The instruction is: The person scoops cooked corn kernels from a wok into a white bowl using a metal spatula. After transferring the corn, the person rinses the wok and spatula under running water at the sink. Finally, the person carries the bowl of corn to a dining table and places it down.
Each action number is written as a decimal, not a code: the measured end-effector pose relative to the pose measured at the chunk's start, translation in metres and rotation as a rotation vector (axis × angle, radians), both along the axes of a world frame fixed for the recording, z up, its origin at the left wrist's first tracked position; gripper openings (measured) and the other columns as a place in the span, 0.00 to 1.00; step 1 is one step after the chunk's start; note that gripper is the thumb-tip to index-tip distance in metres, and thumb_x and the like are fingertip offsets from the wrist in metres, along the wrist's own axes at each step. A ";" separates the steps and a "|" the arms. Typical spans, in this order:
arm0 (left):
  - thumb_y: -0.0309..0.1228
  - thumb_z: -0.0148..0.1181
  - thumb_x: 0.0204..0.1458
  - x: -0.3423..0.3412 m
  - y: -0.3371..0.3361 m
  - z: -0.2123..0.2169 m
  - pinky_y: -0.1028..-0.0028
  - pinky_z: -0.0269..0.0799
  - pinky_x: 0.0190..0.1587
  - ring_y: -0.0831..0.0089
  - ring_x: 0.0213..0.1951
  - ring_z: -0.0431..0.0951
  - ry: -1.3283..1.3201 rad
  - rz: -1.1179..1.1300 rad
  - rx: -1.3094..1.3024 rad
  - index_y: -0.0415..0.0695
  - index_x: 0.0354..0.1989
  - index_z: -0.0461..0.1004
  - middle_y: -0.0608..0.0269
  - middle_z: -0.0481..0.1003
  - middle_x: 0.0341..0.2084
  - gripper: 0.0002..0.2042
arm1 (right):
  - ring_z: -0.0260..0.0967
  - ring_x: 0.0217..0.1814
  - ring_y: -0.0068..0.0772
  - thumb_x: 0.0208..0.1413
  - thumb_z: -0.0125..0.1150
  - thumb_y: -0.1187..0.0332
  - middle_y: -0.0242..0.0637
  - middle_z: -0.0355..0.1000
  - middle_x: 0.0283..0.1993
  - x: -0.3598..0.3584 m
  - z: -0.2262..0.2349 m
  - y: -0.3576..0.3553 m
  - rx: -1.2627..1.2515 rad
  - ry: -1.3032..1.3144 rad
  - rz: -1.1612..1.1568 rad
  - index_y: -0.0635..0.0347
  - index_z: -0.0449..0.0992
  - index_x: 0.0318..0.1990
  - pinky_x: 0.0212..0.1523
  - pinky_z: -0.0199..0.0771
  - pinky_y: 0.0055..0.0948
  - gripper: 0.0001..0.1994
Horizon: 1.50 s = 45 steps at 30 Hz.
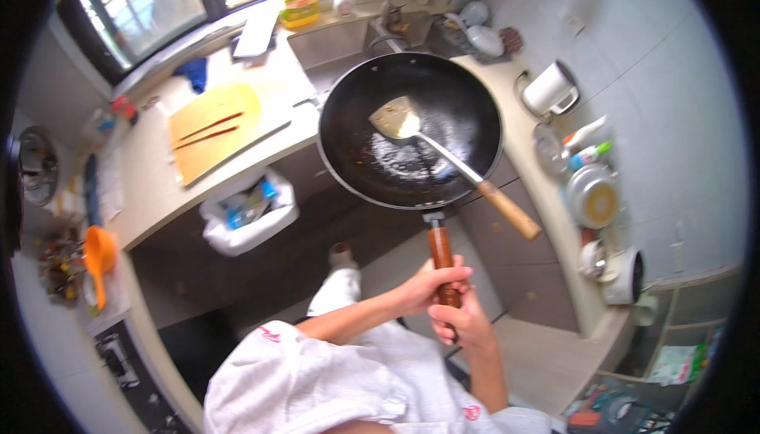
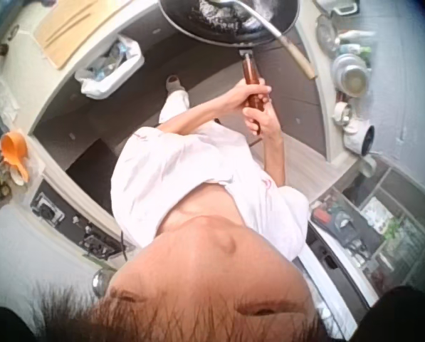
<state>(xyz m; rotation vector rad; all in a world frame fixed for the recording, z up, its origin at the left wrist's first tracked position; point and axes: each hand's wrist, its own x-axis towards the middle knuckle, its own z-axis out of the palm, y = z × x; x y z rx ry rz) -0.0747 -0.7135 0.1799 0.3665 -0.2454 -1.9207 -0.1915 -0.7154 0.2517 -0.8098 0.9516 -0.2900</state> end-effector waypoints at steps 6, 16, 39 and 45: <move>0.29 0.59 0.51 0.071 -0.115 0.008 0.75 0.71 0.38 0.77 0.25 0.68 -0.014 0.045 0.056 0.46 0.19 0.60 0.65 0.66 0.18 0.13 | 0.56 0.08 0.20 0.46 0.58 0.78 0.31 0.58 0.15 0.074 0.006 -0.122 0.012 -0.046 0.033 0.61 0.59 0.29 0.06 0.55 0.21 0.11; 0.28 0.56 0.51 0.182 -0.281 -0.044 0.73 0.67 0.48 0.79 0.26 0.67 0.003 0.260 0.152 0.49 0.19 0.58 0.72 0.61 0.15 0.14 | 0.54 0.09 0.18 0.47 0.55 0.78 0.30 0.57 0.17 0.186 -0.053 -0.317 0.101 -0.086 0.276 0.61 0.57 0.32 0.06 0.54 0.20 0.11; 0.41 0.52 0.57 0.251 -0.369 -0.095 0.74 0.73 0.32 0.75 0.27 0.71 -0.574 0.457 0.689 0.37 0.52 0.60 0.59 0.69 0.30 0.22 | 0.56 0.12 0.18 0.50 0.55 0.76 0.29 0.59 0.16 0.284 -0.190 -0.459 0.286 -0.121 0.496 0.61 0.63 0.30 0.10 0.56 0.21 0.06; 0.42 0.54 0.56 0.254 -0.287 -0.084 0.70 0.70 0.47 0.65 0.45 0.75 -1.038 0.279 0.544 0.35 0.56 0.64 0.51 0.72 0.46 0.25 | 0.60 0.12 0.21 0.49 0.56 0.76 0.31 0.63 0.17 0.281 -0.226 -0.452 0.188 -0.110 0.539 0.61 0.63 0.30 0.11 0.60 0.22 0.07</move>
